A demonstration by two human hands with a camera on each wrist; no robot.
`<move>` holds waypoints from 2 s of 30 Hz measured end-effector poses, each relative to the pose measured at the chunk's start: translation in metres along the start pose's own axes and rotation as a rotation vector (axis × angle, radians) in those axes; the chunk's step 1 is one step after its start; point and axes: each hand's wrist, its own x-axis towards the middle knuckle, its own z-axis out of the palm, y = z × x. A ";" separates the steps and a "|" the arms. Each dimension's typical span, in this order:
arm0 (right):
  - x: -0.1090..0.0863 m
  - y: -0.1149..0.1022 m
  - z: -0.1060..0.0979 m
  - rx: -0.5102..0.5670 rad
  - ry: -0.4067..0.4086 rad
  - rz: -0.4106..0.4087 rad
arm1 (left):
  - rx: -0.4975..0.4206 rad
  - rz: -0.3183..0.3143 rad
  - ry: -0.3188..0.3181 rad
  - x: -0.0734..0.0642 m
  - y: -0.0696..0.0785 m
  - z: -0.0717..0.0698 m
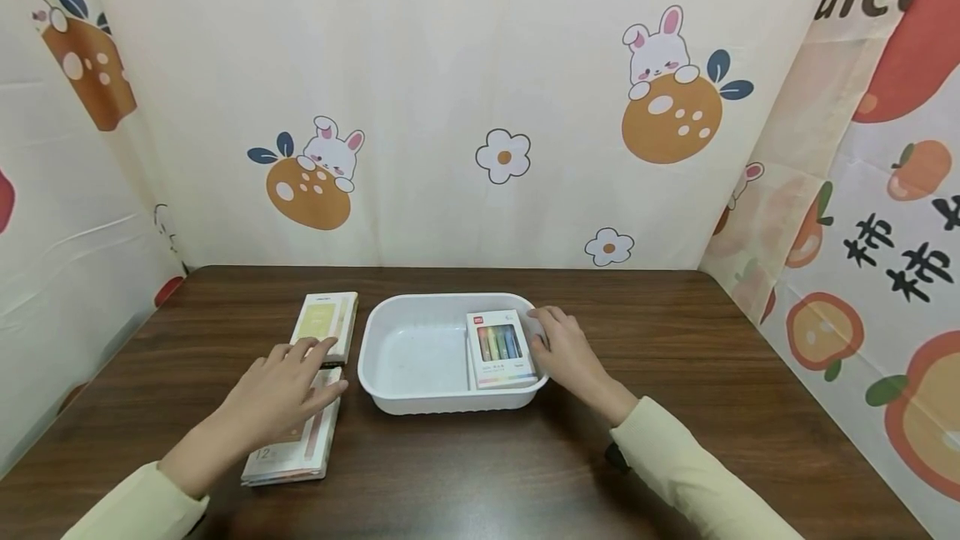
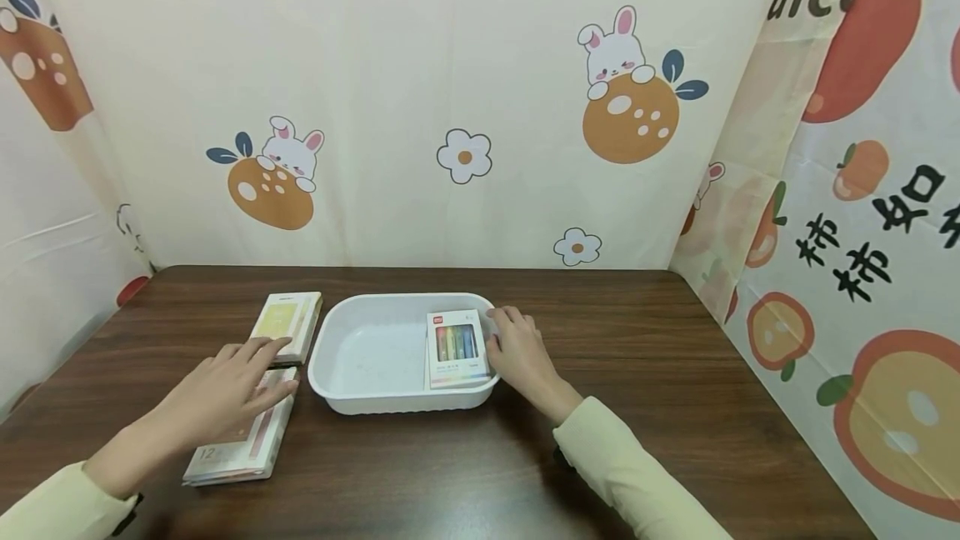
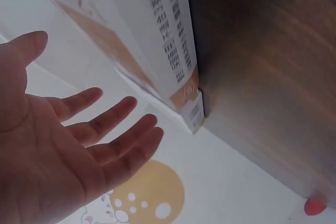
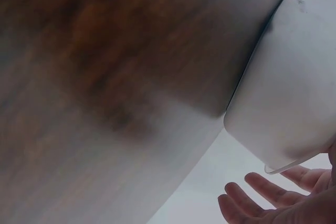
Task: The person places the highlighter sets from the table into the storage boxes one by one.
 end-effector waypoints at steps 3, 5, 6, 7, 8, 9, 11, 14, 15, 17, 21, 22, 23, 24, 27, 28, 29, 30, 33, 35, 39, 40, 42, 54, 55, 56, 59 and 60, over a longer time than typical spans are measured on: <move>0.000 0.000 0.000 -0.013 -0.003 -0.007 | 0.007 -0.007 -0.014 -0.004 0.002 0.002; 0.000 0.000 0.000 -0.018 -0.005 -0.012 | 0.009 -0.016 -0.019 -0.006 0.003 0.004; 0.000 0.000 0.000 -0.019 -0.006 -0.012 | 0.005 -0.020 -0.022 -0.006 0.004 0.006; 0.000 0.000 0.000 -0.018 -0.008 -0.011 | 0.005 -0.028 -0.027 -0.007 0.005 0.007; 0.000 0.000 0.000 -0.018 -0.010 -0.012 | 0.002 -0.034 -0.029 -0.007 0.005 0.008; 0.001 0.000 0.000 -0.017 -0.011 -0.013 | -0.003 -0.040 -0.031 -0.007 0.005 0.009; 0.001 0.001 0.000 -0.015 -0.012 -0.016 | -0.017 -0.053 -0.031 -0.007 0.006 0.011; 0.001 0.001 0.000 -0.013 -0.012 -0.024 | -0.043 -0.078 -0.039 -0.008 0.007 0.014; 0.001 0.001 0.000 -0.013 -0.012 -0.029 | -0.053 -0.088 -0.044 -0.009 0.007 0.015; 0.001 0.002 0.000 -0.017 -0.008 -0.040 | -0.070 -0.105 -0.046 -0.010 0.008 0.016; 0.001 0.003 0.001 -0.023 0.003 -0.060 | -0.088 -0.127 -0.038 -0.012 0.010 0.019; 0.001 0.003 0.001 -0.025 0.005 -0.063 | -0.088 -0.129 -0.032 -0.012 0.010 0.020; 0.001 0.003 0.001 -0.026 0.006 -0.065 | -0.087 -0.132 -0.028 -0.012 0.010 0.020; 0.001 0.003 0.000 -0.026 0.007 -0.065 | -0.086 -0.135 -0.026 -0.013 0.011 0.021; 0.001 0.002 0.000 -0.031 0.008 -0.066 | -0.090 -0.148 -0.026 -0.014 0.012 0.022; 0.000 0.002 0.000 -0.031 0.008 -0.064 | -0.095 -0.152 -0.029 -0.014 0.012 0.023; 0.000 0.002 0.000 -0.031 0.007 -0.063 | -0.103 -0.160 -0.033 -0.014 0.013 0.023; 0.000 0.002 0.000 -0.032 0.006 -0.061 | -0.110 -0.166 -0.038 -0.014 0.013 0.023; 0.000 0.002 0.000 -0.033 0.002 -0.056 | -0.129 -0.181 -0.051 -0.015 0.014 0.024; 0.000 0.002 0.001 -0.036 0.000 -0.056 | -0.131 -0.186 -0.055 -0.015 0.014 0.024; 0.000 0.002 0.001 -0.040 -0.001 -0.060 | -0.128 -0.194 -0.057 -0.014 0.014 0.024; 0.000 0.002 0.001 -0.040 0.001 -0.063 | -0.128 -0.198 -0.057 -0.014 0.014 0.024; 0.000 0.002 0.001 -0.041 0.003 -0.067 | -0.130 -0.208 -0.052 -0.014 0.014 0.024; 0.001 0.001 0.001 -0.061 0.006 -0.071 | -0.150 -0.250 -0.030 -0.011 0.017 0.021; 0.001 0.001 0.001 -0.063 0.005 -0.070 | -0.152 -0.250 -0.031 -0.011 0.017 0.021; 0.001 0.001 0.001 -0.064 0.005 -0.069 | -0.154 -0.249 -0.034 -0.011 0.017 0.020; 0.001 0.001 0.000 -0.066 -0.001 -0.064 | -0.164 -0.244 -0.046 -0.009 0.016 0.019; 0.001 0.001 0.000 -0.066 -0.003 -0.063 | -0.166 -0.244 -0.051 -0.009 0.016 0.019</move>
